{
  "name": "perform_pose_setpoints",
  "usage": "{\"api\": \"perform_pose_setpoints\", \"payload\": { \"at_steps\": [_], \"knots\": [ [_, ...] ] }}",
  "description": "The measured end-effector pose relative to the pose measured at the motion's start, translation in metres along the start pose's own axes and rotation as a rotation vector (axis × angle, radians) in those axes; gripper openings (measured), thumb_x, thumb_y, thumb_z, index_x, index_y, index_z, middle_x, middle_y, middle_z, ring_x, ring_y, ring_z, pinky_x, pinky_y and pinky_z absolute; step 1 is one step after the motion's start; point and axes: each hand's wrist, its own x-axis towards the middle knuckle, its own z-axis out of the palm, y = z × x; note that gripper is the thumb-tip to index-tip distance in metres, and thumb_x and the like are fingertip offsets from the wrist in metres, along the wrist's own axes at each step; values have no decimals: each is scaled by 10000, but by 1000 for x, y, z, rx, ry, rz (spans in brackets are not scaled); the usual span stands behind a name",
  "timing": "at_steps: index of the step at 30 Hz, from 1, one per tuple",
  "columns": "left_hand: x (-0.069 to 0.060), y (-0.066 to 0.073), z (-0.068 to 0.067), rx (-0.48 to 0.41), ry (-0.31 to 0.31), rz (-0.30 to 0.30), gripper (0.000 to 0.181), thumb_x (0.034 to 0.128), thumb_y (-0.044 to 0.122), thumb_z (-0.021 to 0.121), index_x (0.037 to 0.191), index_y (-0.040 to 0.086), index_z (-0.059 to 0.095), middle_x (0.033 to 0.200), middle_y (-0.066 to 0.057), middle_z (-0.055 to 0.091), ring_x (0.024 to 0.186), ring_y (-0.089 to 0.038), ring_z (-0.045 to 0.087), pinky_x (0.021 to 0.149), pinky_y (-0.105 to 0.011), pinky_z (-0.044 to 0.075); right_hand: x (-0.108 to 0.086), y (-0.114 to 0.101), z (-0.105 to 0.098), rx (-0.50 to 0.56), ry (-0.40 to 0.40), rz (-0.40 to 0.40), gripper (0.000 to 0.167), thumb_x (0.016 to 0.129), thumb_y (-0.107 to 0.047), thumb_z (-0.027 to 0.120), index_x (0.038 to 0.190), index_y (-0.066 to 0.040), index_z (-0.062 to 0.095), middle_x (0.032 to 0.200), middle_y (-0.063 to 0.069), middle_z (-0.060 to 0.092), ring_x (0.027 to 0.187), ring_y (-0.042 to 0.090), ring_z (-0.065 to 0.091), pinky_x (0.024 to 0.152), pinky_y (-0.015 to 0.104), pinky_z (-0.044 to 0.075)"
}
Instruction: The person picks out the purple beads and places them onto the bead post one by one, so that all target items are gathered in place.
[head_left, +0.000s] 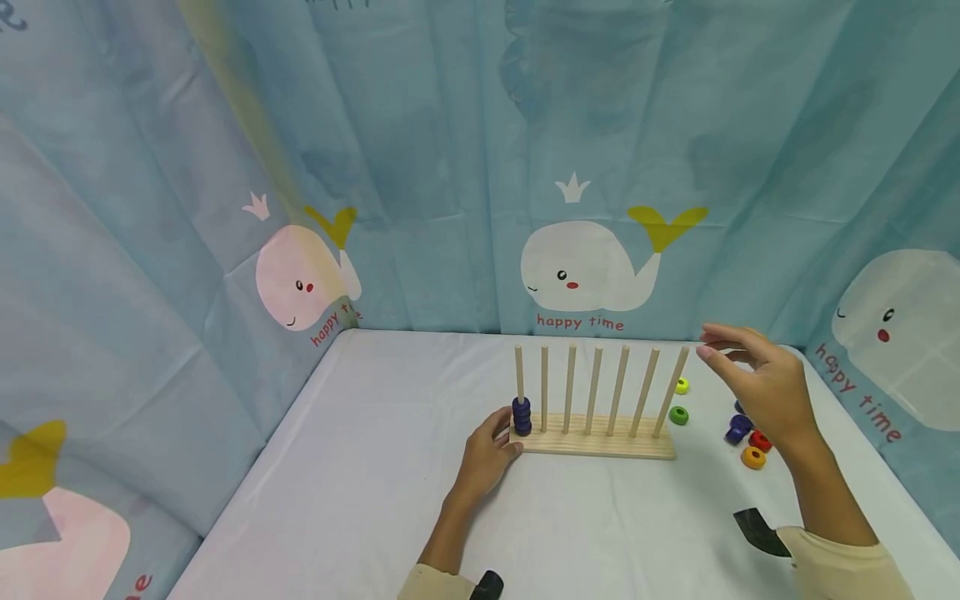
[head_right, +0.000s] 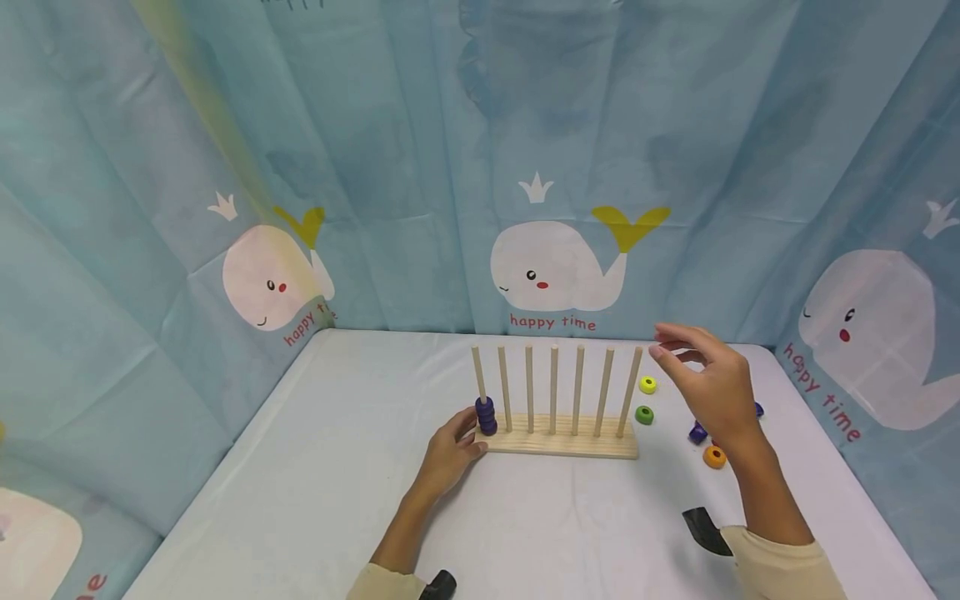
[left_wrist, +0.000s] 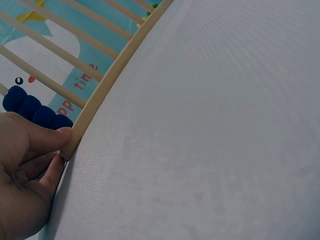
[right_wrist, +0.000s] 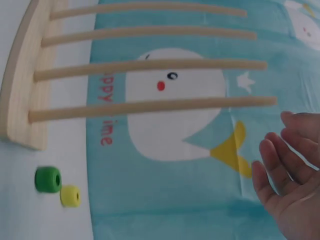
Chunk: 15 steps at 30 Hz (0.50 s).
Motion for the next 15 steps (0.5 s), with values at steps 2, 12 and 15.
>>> {"api": "perform_pose_setpoints", "payload": {
  "at_steps": [2, 12, 15],
  "knots": [
    [0, 0, 0, -1, 0, -2, 646, 955, -63, 694, 1559, -18, 469, 1567, -262, 511, 1465, -383, 512, 1156, -291, 516, -3, 6, -5, -27, 0, 42, 346, 1006, -139, 739, 1336, -36, 720, 1181, 150, 739, 1047, -185, 557, 929, -64, 408],
    [-1, 2, -1, -3, -6, -6, 656, 954, -68, 696, 1563, -25, 458, 1570, -265, 506, 1469, -385, 508, 1156, -284, 514, -18, 41, -30, -115, 5, 207, 437, 1045, -242, 696, 1426, -32, 652, 1185, 53, 723, 1003, -258, 470, 808, -82, 425],
    [-1, 2, -1, -4, -7, -6, 656, 952, -71, 696, 1562, -28, 458, 1568, -266, 508, 1468, -388, 508, 1155, -286, 516, -23, 54, -36, -114, 7, 253, 461, 1050, -260, 690, 1448, -35, 632, 1117, -232, 636, 969, -262, 473, 760, -73, 450]
  ]
}}
